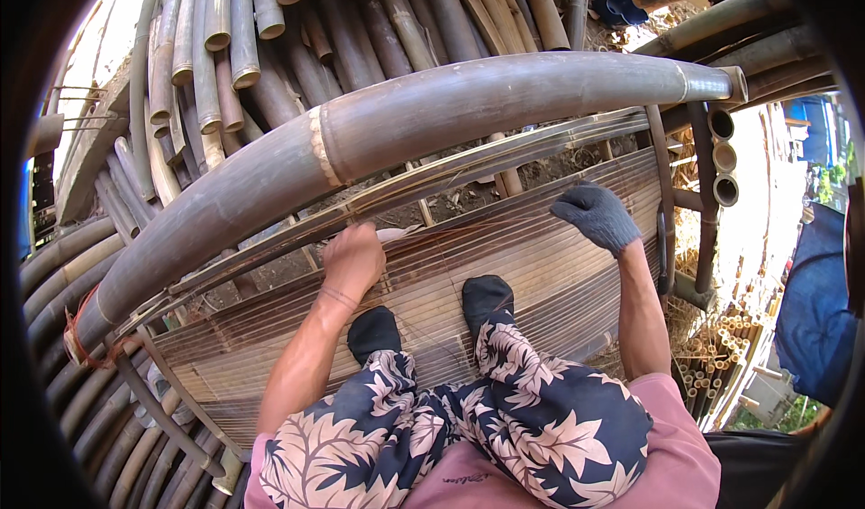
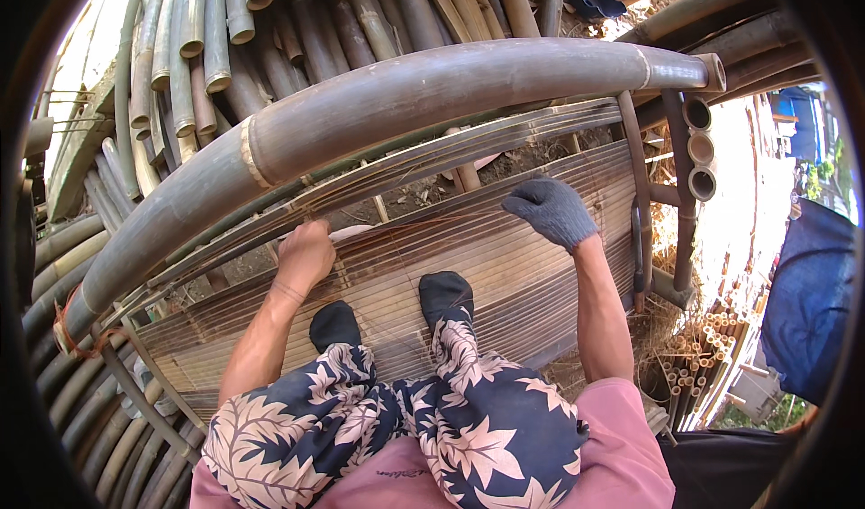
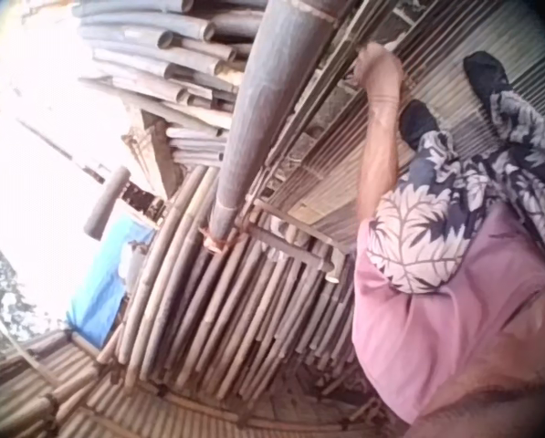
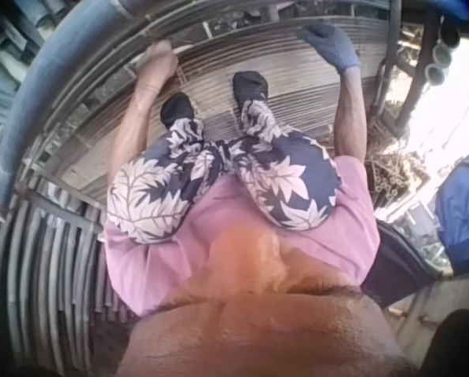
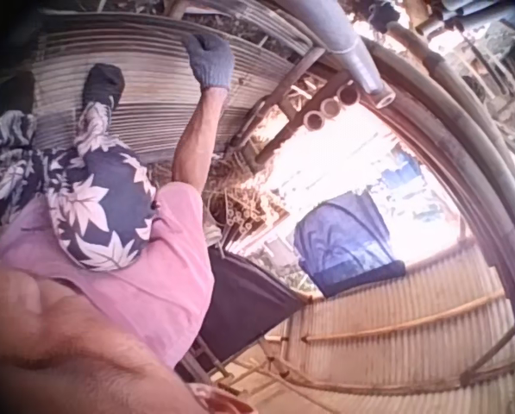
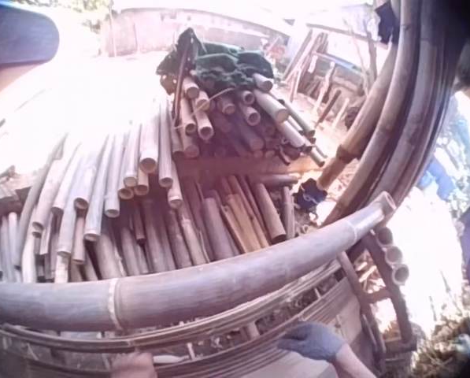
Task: The person sits cross-legged on the ground and weaves a bamboo mat using a traditional loom. They manipulate the bamboo strips and threads with their hands, occasionally using a small tool to tighten the weave.
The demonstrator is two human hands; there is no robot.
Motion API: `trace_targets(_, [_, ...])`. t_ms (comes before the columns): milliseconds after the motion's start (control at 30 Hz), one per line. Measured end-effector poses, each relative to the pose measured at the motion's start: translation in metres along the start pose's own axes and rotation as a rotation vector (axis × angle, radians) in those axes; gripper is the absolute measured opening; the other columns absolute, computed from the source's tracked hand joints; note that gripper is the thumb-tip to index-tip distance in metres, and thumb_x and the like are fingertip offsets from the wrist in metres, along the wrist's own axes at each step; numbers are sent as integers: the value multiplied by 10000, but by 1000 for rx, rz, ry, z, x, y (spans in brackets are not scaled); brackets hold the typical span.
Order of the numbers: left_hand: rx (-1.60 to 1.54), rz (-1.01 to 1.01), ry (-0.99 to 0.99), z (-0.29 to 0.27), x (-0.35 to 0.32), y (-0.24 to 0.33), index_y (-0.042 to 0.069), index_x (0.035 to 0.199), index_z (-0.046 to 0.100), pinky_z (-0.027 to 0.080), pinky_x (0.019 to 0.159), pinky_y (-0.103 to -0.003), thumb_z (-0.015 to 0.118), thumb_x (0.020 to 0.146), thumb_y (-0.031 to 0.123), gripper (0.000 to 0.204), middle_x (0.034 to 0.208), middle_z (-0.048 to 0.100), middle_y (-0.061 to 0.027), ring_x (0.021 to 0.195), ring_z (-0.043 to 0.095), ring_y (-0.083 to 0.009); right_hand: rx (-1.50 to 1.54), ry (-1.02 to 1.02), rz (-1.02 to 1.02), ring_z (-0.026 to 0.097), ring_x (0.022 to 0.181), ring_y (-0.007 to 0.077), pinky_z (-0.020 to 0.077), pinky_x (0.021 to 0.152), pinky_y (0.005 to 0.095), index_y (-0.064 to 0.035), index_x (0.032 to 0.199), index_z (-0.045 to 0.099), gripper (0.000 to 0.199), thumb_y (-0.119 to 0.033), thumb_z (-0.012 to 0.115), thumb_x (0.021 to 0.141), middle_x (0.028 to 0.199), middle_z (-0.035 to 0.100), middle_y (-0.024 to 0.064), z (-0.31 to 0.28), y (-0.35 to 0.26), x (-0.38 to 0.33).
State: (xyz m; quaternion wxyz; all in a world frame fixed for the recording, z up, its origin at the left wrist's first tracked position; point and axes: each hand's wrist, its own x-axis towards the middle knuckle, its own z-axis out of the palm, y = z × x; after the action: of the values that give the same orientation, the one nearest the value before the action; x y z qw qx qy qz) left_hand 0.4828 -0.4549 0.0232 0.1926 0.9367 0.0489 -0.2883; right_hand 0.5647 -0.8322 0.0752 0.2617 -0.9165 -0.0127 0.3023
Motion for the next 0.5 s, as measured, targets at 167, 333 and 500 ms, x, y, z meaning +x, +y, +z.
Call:
trace_targets(167, [60, -115, -261, 7, 25, -9, -16, 959, 706, 527, 900, -486, 529, 871, 130, 246, 1086, 673, -283, 1037, 651, -435, -124, 312, -27, 670, 822, 280, 531, 737, 400, -45, 869, 735, 270, -308, 682, 900, 901, 687, 120, 24, 5, 38])
trace_targets(333, [-260, 45, -313, 35, 50, -16, -70, 1178, 636, 443, 1055, -444, 438, 906, 166, 411, 1227, 605, -339, 1199, 572, -448, -710, 445, -238, 655, 682, 294, 523, 662, 404, -133, 708, 702, 194, -244, 669, 864, 694, 636, 110, 107, -36, 61])
trace_targets(500, [-406, 71, -480, 60, 78, -4, -128, 1319, 508, 380, 1107, -419, 442, 912, 198, 526, 1332, 515, -376, 1294, 496, -436, -465, 102, -145, 697, 781, 348, 537, 745, 470, -92, 819, 751, 194, -222, 607, 833, 837, 714, 170, 183, -73, 82])
